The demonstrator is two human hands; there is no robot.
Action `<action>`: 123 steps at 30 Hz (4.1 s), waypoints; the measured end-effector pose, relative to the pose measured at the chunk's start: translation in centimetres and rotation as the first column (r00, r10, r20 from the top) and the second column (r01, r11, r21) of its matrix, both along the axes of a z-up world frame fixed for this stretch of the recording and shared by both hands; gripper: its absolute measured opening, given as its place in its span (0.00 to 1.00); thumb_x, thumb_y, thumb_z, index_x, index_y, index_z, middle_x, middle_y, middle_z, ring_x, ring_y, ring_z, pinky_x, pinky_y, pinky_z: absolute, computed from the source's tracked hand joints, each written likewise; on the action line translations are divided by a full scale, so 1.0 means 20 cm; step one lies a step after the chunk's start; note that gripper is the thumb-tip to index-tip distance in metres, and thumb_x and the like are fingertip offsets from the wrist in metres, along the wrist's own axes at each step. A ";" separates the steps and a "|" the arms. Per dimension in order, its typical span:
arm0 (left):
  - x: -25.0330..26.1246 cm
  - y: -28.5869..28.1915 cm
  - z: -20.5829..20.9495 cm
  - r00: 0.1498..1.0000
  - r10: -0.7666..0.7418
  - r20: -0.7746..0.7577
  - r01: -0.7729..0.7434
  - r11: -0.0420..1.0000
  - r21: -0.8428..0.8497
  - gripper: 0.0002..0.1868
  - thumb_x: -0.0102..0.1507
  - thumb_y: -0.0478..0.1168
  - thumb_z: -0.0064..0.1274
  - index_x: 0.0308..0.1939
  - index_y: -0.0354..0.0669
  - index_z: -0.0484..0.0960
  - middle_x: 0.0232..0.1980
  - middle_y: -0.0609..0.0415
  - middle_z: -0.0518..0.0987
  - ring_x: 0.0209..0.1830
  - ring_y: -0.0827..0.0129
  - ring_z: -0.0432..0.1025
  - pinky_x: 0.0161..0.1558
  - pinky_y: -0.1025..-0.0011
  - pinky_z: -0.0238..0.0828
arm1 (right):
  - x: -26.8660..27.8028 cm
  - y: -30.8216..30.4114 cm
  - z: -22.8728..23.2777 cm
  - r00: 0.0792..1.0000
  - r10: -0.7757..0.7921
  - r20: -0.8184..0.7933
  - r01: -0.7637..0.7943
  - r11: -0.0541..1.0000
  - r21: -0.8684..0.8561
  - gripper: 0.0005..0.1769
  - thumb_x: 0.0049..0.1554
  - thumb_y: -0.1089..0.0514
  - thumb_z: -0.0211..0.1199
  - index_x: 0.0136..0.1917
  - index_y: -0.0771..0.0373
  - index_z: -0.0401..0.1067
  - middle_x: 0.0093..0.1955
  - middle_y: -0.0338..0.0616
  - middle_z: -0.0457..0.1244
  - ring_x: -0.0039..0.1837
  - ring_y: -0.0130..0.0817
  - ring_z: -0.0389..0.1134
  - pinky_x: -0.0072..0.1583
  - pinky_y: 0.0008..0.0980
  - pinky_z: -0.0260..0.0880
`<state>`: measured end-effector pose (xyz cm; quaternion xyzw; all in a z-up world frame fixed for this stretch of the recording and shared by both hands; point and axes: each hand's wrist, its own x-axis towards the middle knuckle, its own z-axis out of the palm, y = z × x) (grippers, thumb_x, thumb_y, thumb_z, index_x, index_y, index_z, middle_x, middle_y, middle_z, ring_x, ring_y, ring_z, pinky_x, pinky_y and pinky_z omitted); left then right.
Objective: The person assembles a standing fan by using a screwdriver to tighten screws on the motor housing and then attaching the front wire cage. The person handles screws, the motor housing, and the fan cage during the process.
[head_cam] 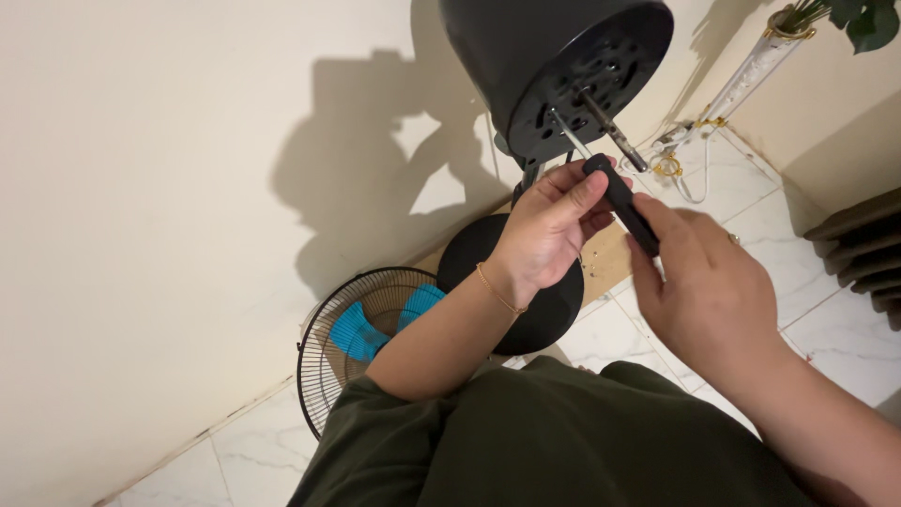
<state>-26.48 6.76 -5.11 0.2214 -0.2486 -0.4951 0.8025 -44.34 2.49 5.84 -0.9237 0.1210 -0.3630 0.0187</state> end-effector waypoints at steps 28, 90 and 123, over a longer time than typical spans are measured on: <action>0.04 0.04 0.02 0.997 -0.077 0.018 0.078 0.996 -0.030 0.19 0.72 0.41 0.54 0.67 0.44 0.76 0.59 0.50 0.81 0.59 0.67 0.75 0.63 0.65 0.70 | -0.01 -0.10 -0.19 0.990 -0.143 0.012 0.143 0.990 -0.014 0.08 0.67 0.53 0.66 0.48 0.58 0.76 0.33 0.41 0.64 0.32 0.39 0.65 0.36 0.36 0.62; -0.07 0.03 0.09 0.998 0.059 -0.020 -0.060 0.994 -0.095 0.21 0.69 0.42 0.55 0.66 0.46 0.73 0.57 0.53 0.79 0.57 0.67 0.74 0.61 0.65 0.70 | 0.02 -0.10 -0.09 0.991 -0.127 0.033 0.131 0.973 -0.188 0.19 0.61 0.47 0.70 0.34 0.59 0.71 0.31 0.40 0.61 0.32 0.40 0.65 0.34 0.37 0.62; 0.26 0.19 0.28 0.577 0.277 0.769 -0.707 0.640 0.299 0.16 0.68 0.47 0.52 0.42 0.36 0.85 0.29 0.56 0.83 0.26 0.73 0.77 0.32 0.75 0.76 | 0.10 -0.01 0.04 0.985 -0.157 -0.067 0.108 0.875 -0.471 0.14 0.59 0.50 0.68 0.45 0.63 0.71 0.32 0.39 0.59 0.34 0.34 0.67 0.32 0.31 0.65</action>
